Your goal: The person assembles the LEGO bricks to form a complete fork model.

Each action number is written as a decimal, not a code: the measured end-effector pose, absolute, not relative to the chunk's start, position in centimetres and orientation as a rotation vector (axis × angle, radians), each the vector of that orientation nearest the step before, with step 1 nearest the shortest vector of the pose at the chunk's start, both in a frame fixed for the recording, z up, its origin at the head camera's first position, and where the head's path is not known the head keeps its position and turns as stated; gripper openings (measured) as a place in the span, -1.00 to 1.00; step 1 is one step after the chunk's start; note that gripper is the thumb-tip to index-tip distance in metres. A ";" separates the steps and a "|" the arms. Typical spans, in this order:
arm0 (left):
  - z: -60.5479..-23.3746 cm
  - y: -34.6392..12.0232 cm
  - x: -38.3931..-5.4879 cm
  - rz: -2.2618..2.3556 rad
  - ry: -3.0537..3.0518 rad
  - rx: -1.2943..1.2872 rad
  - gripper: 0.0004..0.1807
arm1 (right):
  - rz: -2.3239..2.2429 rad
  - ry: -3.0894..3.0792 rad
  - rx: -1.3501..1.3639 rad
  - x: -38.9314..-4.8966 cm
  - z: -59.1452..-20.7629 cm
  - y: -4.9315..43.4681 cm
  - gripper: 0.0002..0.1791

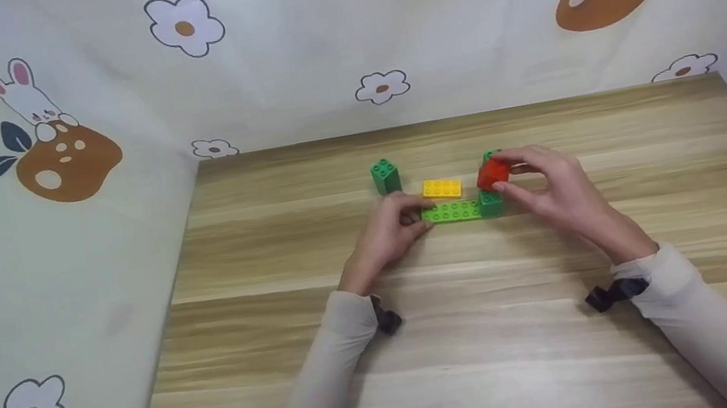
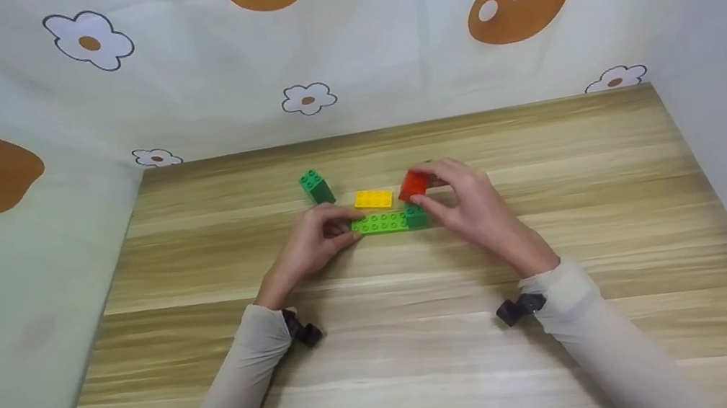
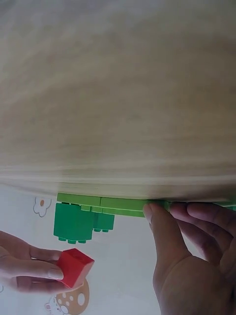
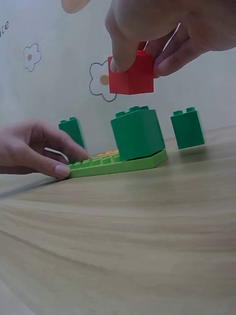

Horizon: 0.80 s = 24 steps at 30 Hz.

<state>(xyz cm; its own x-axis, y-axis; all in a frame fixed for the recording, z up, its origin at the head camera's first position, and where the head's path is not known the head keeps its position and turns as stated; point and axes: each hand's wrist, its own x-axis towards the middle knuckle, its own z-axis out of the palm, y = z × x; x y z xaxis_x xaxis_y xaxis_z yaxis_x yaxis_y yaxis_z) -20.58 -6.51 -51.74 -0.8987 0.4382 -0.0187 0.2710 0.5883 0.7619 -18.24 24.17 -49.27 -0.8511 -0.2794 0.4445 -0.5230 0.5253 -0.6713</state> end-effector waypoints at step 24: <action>-51.7 -6.5 -20.6 1.205 2.582 0.543 -0.66 | 1.254 -2.626 0.837 -18.9 -50.3 20.8 -0.51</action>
